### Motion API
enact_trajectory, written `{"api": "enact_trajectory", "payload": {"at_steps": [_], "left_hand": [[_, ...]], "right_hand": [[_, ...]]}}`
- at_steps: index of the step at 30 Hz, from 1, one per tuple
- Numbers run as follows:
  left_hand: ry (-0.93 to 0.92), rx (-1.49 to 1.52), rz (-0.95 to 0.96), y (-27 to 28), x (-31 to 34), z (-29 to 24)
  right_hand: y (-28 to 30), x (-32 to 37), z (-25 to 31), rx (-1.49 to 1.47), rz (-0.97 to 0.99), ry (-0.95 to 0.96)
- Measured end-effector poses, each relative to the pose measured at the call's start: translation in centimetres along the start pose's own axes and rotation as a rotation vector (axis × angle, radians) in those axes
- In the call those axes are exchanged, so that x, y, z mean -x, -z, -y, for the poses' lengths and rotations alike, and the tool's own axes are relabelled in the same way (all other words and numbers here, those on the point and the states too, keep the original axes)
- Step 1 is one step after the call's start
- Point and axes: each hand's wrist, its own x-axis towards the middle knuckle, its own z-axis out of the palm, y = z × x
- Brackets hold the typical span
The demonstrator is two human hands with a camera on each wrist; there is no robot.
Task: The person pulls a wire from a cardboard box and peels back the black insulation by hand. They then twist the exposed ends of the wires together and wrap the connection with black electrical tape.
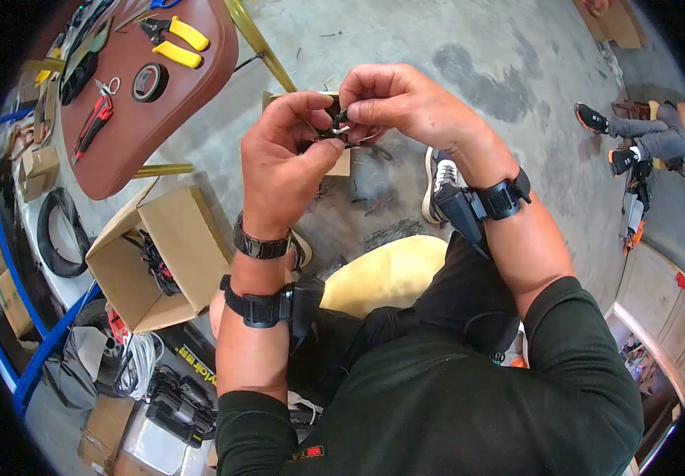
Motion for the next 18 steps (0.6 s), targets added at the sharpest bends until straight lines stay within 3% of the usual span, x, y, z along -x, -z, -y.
{"api": "enact_trajectory", "payload": {"at_steps": [8,11,14,18], "left_hand": [[0.055,0.074,-0.038,-0.2,0.0,0.1],[0.112,0.113,-0.023,0.0,-0.2,0.2],[0.131,0.113,-0.043,-0.5,-0.5,-0.3],[0.172,0.054,-0.026,-0.4,-0.5,0.2]], "right_hand": [[-0.8,-0.4,-0.2,0.056,-0.186,0.231],[-0.6,-0.4,0.0,0.064,-0.124,0.224],[-1.1,-0.5,-0.2,-0.113,-0.089,0.268],[-1.7,-0.5,-0.5,-0.114,-0.167,0.292]]}}
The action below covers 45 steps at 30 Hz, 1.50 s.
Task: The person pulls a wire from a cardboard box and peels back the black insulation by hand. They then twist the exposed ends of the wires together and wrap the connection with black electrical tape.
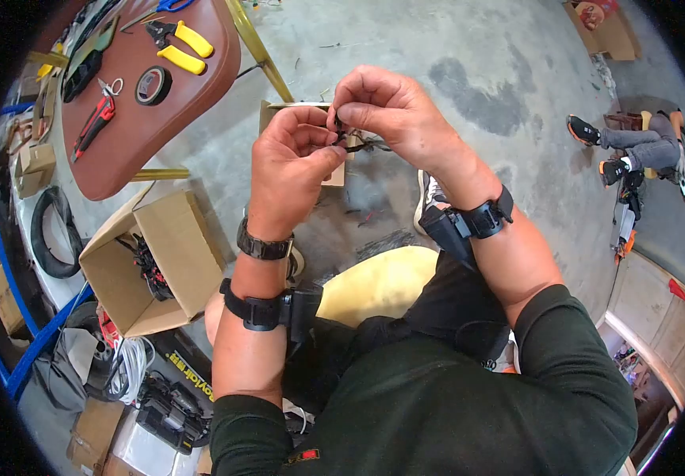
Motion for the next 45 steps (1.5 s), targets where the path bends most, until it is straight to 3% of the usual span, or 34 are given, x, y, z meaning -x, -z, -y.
{"api": "enact_trajectory", "payload": {"at_steps": [11,17,23,35,38,41,45], "left_hand": [[0.017,0.053,0.030,-0.9,0.3,-0.9],[-0.009,0.030,-0.002,-0.4,0.2,-0.3],[0.003,-0.010,-0.066,0.0,0.2,-0.1],[-0.045,0.132,-0.254,0.4,0.1,-0.6],[-0.051,0.109,-0.263,0.3,0.2,-0.5],[-0.056,0.118,-0.251,0.2,0.3,-0.6],[-0.055,0.126,-0.222,0.2,0.4,-0.5]], "right_hand": [[0.2,-0.4,-0.9,-0.029,-0.181,-0.041],[-0.1,-0.3,-0.1,0.000,-0.149,0.008],[1.0,-0.4,0.1,0.173,-0.137,-0.066],[0.2,-0.1,1.2,0.197,-0.112,-0.171],[0.2,0.0,1.3,0.414,0.025,-0.238],[-0.4,0.2,1.5,0.475,0.027,-0.218],[-0.5,0.2,1.7,0.339,-0.014,-0.207]]}}
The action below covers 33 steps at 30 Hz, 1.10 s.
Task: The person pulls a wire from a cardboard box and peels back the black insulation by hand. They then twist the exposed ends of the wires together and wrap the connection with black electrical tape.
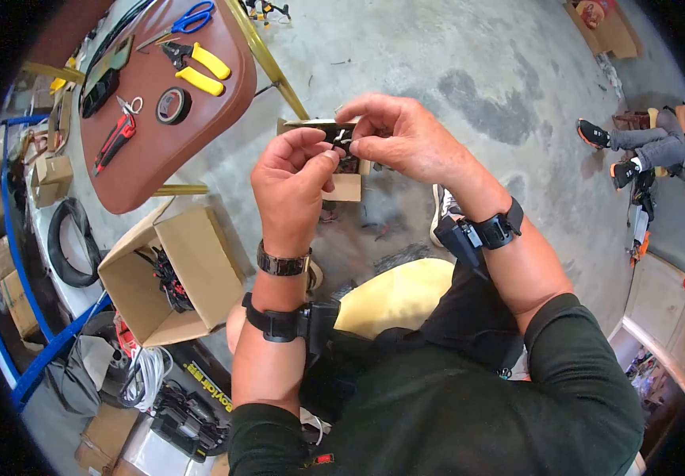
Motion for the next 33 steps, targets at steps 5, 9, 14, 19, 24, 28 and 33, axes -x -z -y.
{"api": "enact_trajectory", "payload": {"at_steps": [5,9,14,19,24,28,33], "left_hand": [[-0.003,0.059,0.033,-0.3,0.3,-0.3],[0.006,0.214,0.006,-0.2,0.0,0.3],[0.016,0.239,0.006,0.6,-0.5,0.7],[0.033,0.245,0.055,0.9,-0.5,0.5],[0.028,0.197,0.079,1.0,-0.5,0.2],[0.032,0.124,0.068,0.9,-0.4,0.2],[0.038,0.058,0.138,0.4,-0.6,-0.1]], "right_hand": [[-0.1,-0.6,-1.2,-0.034,-0.128,0.085],[-0.1,-0.9,-1.6,-0.015,-0.225,0.199],[0.1,-0.8,-1.0,0.008,-0.216,0.173],[0.3,-1.0,-1.4,0.000,-0.159,0.163],[0.4,-1.4,-1.5,-0.021,-0.059,0.106],[0.2,-1.0,-1.4,-0.055,-0.051,0.132],[0.6,-1.6,-1.4,-0.109,-0.027,0.145]]}}
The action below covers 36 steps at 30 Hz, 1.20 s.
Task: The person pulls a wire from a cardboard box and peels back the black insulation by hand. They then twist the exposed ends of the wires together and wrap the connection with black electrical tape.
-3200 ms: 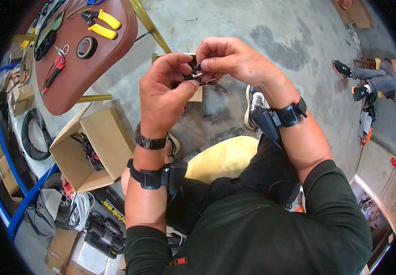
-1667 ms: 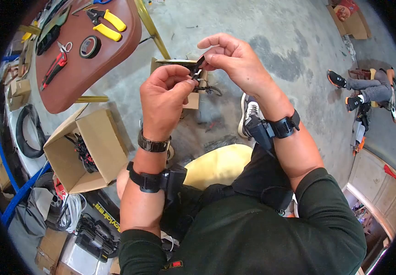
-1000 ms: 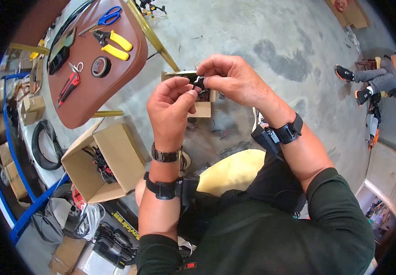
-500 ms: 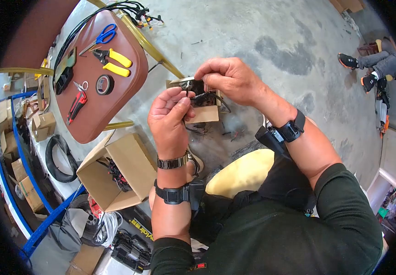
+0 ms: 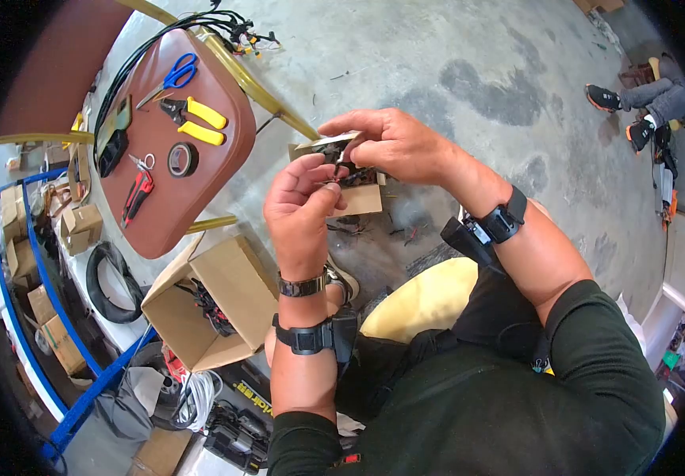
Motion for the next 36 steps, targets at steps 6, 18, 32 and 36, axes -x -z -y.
{"api": "enact_trajectory", "payload": {"at_steps": [6,18,32,36], "left_hand": [[-0.011,-0.067,0.016,-0.2,-1.0,0.2],[0.006,-0.182,-0.115,-0.4,-3.9,0.1],[0.013,-0.190,-0.145,0.5,-5.3,0.1],[0.013,-0.204,-0.122,0.5,-5.1,0.1]], "right_hand": [[1.1,-0.6,0.1,-0.115,0.123,-0.139],[1.8,-2.0,-0.4,0.361,0.000,-0.014],[1.7,-3.4,-0.5,0.245,0.024,-0.082],[1.3,-3.3,-1.3,0.321,-0.025,0.017]]}}
